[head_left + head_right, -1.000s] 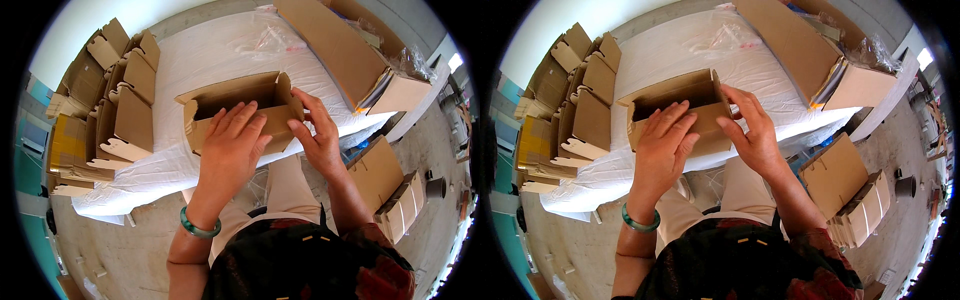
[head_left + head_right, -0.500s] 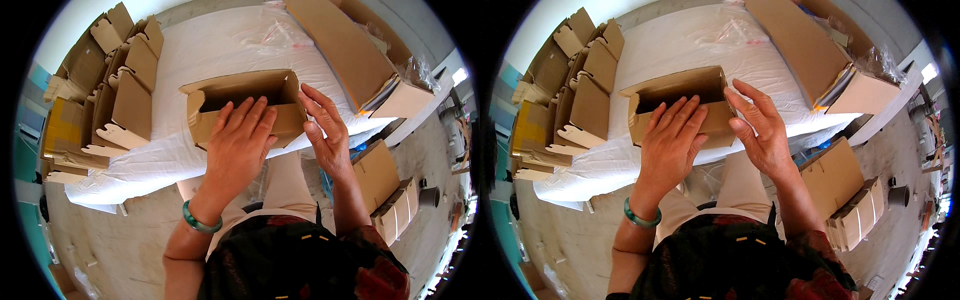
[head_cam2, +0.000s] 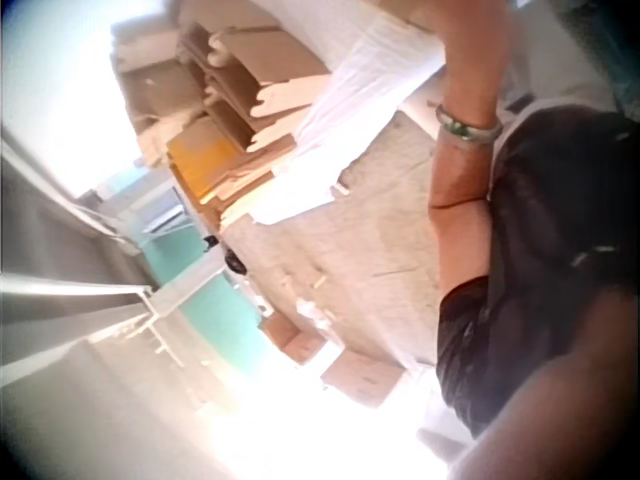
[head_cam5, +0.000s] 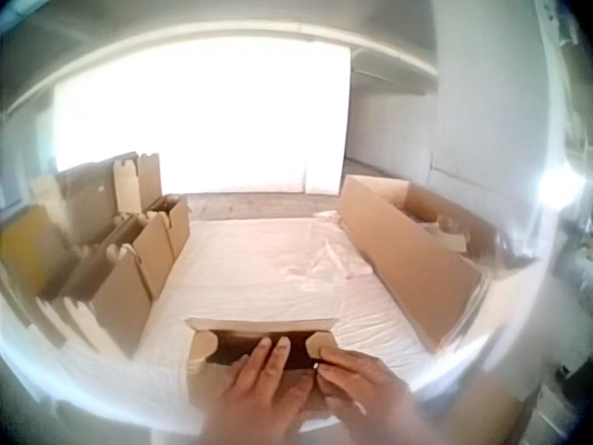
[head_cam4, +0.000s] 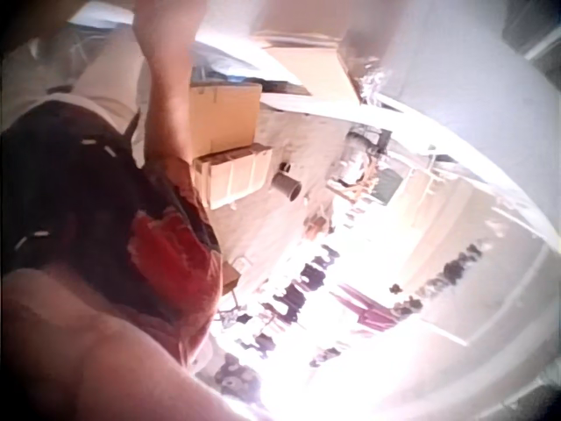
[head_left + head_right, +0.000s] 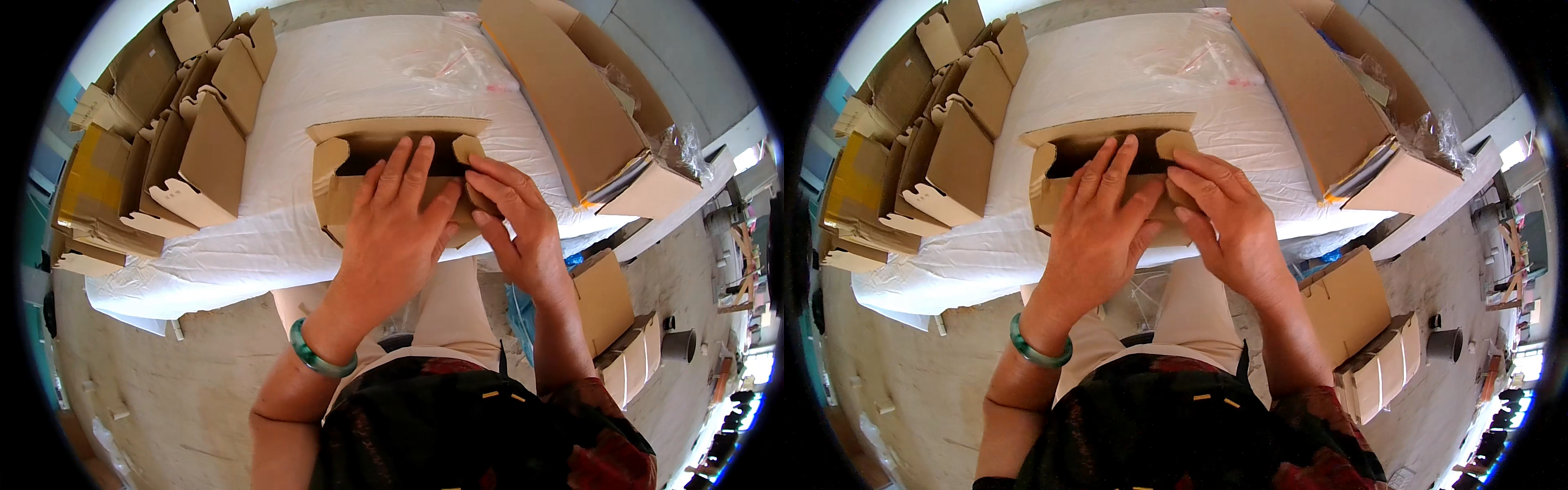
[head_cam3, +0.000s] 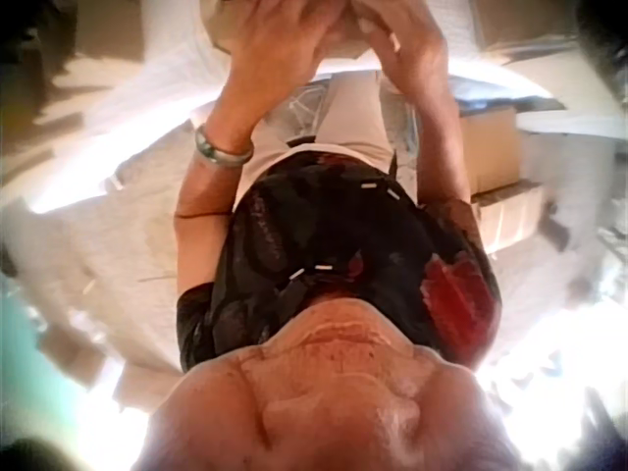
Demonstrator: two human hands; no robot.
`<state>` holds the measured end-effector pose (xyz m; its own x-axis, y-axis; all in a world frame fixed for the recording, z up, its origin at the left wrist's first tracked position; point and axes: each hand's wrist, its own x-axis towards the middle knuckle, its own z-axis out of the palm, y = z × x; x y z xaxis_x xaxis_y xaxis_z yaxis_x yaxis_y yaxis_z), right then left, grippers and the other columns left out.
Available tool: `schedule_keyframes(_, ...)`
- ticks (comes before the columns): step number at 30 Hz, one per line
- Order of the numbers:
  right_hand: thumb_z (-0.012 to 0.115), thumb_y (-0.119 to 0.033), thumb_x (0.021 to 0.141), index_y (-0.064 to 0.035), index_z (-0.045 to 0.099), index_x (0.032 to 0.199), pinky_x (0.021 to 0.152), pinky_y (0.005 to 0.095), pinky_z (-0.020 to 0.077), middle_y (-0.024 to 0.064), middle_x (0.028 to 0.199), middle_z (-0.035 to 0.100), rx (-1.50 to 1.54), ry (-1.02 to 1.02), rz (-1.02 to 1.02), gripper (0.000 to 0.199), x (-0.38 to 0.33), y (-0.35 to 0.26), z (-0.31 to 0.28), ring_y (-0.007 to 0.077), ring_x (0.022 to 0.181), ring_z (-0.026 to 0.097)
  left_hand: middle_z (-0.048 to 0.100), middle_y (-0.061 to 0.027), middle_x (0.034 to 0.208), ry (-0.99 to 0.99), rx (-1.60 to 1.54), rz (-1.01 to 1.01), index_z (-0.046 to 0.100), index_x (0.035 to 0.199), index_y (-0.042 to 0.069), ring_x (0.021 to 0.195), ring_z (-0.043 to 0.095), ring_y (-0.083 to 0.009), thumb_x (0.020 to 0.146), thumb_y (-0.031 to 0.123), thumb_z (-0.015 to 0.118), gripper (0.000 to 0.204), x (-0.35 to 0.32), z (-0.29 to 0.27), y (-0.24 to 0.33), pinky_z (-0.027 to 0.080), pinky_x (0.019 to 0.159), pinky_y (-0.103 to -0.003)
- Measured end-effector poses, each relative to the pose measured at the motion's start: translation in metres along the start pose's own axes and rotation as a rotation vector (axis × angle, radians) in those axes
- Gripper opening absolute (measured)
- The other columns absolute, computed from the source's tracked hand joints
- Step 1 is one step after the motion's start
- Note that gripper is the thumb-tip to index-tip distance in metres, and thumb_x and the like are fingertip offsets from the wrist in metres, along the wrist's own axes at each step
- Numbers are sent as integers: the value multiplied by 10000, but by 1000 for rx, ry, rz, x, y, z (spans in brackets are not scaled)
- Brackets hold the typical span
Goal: The person assembles cardboard boxes by hand by picking up flat sheets, folding the sides and bottom flaps into place, and tucking them in to form open-topped containers, repeating the process with multiple boxes.
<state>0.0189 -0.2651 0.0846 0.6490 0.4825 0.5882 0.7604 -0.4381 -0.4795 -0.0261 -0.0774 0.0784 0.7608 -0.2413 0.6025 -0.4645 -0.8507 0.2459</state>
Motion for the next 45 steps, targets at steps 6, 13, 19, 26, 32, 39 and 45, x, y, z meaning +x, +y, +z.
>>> schedule_keyframes(6,675,-29,841,-16,589,1250,1004,389,468,175,1322,584,137,-22,56,418,4,7,0,355,1198,569,549,-110,1372,-34,55,12,633,1169,60,1267,518,-295,817,151,704,370,-1,1,-2,347,1084,-487)
schedule_keyframes(13,646,-2,848,-6,581,1162,953,397,502,211,1277,603,85,82,121,320,2,-1,13,378,1192,578,579,-106,1318,-24,31,24,627,1179,41,1228,548,-279,801,111,704,392,0,2,-1,358,1079,-482)
schedule_keyframes(19,648,-6,848,-2,582,1150,948,404,504,214,1267,609,50,106,104,309,5,-3,17,386,1156,601,558,-175,1309,165,-343,-48,597,1251,19,1208,542,-354,845,11,631,408,16,-11,-5,418,1047,-441)
schedule_keyframes(26,641,-14,868,3,594,1161,953,395,499,209,1275,609,95,126,156,297,2,-2,18,366,1163,603,590,-139,1244,256,54,36,613,1242,49,1160,550,-319,818,-24,623,431,49,12,-16,411,1006,-457)
schedule_keyframes(32,625,-13,894,2,590,1172,962,376,492,200,1274,612,68,143,127,281,3,0,21,351,1156,609,632,-50,1084,278,16,52,664,1139,79,1023,585,-263,755,-9,671,394,42,17,-20,409,926,-414)
schedule_keyframes(39,584,-13,934,-7,565,1217,935,350,500,170,1193,624,112,214,167,283,-2,4,23,288,1068,634,631,-24,975,271,-20,36,700,993,100,936,606,-234,728,-14,687,289,39,21,-20,418,887,-393)
schedule_keyframes(45,577,-32,942,-14,546,1266,883,347,517,154,1180,592,142,313,176,326,-1,6,29,260,974,635,629,-20,930,247,-58,50,708,949,100,889,612,-236,705,-41,690,282,38,19,-21,428,867,-385)
